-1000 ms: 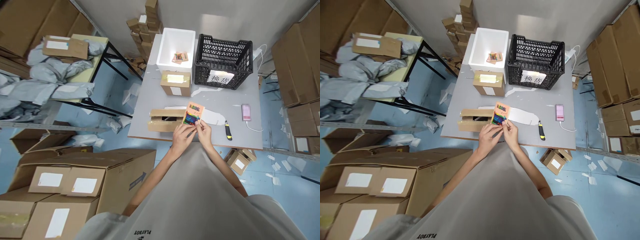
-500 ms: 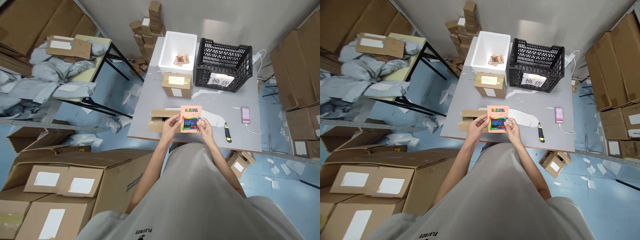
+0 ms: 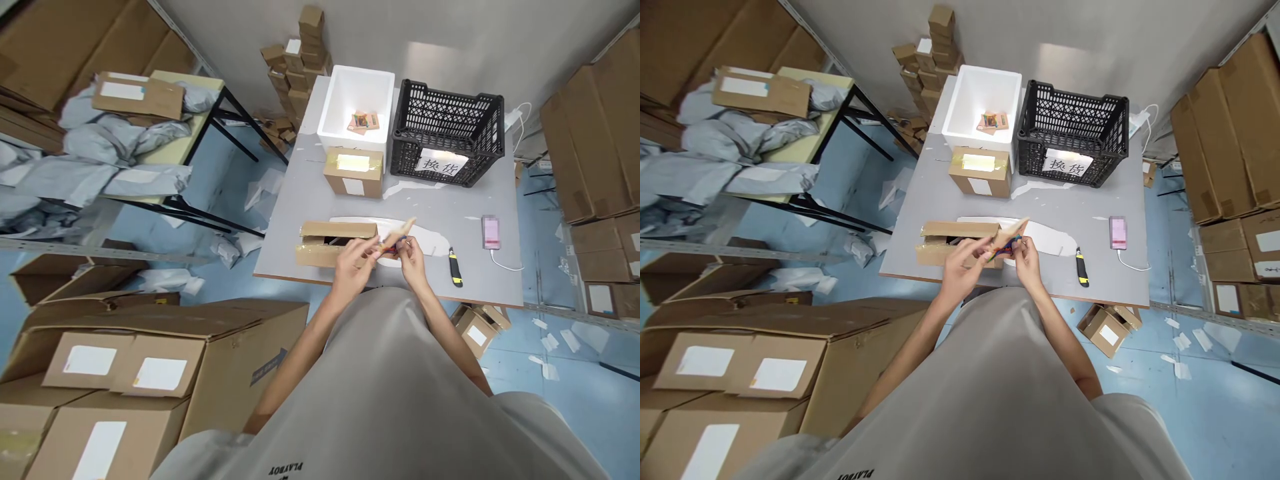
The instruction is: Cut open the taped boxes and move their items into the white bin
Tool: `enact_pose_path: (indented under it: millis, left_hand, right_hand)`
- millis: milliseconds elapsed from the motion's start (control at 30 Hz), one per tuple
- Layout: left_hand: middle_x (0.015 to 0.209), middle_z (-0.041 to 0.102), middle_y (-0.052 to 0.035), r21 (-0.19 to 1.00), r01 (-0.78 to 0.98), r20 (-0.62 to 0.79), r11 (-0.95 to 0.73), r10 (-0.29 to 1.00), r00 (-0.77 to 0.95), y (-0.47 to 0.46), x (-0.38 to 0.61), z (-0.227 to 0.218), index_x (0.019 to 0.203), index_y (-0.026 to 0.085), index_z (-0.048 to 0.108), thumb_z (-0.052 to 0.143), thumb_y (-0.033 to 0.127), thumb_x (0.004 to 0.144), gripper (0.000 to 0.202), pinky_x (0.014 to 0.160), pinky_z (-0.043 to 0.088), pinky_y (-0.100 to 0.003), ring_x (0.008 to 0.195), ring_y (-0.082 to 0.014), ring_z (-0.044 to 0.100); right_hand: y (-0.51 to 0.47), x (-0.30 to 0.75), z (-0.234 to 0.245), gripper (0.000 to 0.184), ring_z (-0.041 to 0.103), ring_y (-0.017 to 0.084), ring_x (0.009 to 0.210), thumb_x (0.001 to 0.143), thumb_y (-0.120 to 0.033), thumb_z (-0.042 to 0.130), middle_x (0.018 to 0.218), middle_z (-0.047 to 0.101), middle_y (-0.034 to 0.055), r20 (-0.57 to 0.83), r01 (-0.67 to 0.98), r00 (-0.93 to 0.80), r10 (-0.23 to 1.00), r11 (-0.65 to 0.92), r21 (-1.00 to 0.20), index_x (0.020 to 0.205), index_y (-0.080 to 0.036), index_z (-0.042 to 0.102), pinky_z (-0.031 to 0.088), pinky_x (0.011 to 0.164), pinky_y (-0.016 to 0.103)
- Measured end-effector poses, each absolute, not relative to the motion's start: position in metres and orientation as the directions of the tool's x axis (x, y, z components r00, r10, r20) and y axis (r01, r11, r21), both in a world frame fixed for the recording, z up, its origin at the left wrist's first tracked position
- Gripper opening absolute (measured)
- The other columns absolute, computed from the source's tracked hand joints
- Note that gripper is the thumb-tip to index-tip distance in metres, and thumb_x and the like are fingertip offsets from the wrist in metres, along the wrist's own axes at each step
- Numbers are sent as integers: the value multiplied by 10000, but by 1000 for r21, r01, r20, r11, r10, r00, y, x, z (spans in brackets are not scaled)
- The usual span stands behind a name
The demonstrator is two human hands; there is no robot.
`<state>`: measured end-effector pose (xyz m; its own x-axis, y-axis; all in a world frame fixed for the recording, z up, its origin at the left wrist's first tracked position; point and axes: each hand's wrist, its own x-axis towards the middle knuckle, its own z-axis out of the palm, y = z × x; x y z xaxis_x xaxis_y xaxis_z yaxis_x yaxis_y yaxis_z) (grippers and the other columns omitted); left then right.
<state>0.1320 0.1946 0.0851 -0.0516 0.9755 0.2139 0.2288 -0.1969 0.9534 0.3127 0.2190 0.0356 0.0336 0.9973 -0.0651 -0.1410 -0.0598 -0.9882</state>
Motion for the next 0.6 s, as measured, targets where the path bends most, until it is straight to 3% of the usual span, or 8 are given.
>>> enact_pose_path:
  millis: [133,267,333,400,500,600]
  left_hand:
    - [1101,845,-104,825,360,363,-436,896,255,183,151,101,1297,349,890,658,358,1124,289,952,602,-467,1015,-284,736]
    - [1095,851,-92,836,331,347,-438,888,301,180,163,101,1245,370,902,646,414,1133,283,1009,610,-500,1063,-300,761]
    - [1071,846,-92,873,305,336,-382,922,192,185,160,99,1199,356,915,702,472,1107,259,984,622,-483,1023,-289,761]
    - [1069,841,-96,935,238,278,-263,960,-28,194,152,95,1166,319,923,773,536,1063,283,969,632,-459,1001,-276,762]
    - [1127,855,-111,999,-1,48,-51,948,-314,214,135,81,1159,245,911,889,645,940,457,980,646,-440,1053,-283,784]
    - [1214,865,-139,980,-186,-136,74,927,-349,227,123,58,1157,201,890,990,703,773,640,1017,652,-448,1152,-316,793]
  right_hand:
    - [220,309,38,368,801,283,1092,1012,-636,657,1002,827,72,34,-81,-71,997,28,-996,948,-280,723,650,1091,477]
    - [223,308,37,358,791,255,1009,1047,-607,598,939,784,65,17,-75,-79,997,11,-997,937,-293,730,678,970,418]
    - [223,312,37,366,764,233,931,1036,-611,623,895,762,50,5,-44,-35,999,4,-999,896,-280,694,665,899,388]
    - [221,317,39,413,700,198,805,1015,-657,657,803,711,11,-4,-18,17,1000,-3,-1000,869,-270,640,625,793,347]
    - [216,319,47,511,587,163,672,994,-753,684,679,615,-42,-19,13,29,999,-19,-1000,857,-270,591,520,684,298]
    - [209,314,60,515,611,175,694,1010,-763,678,731,682,-17,-5,70,25,1000,-7,-998,905,-259,647,474,668,296]
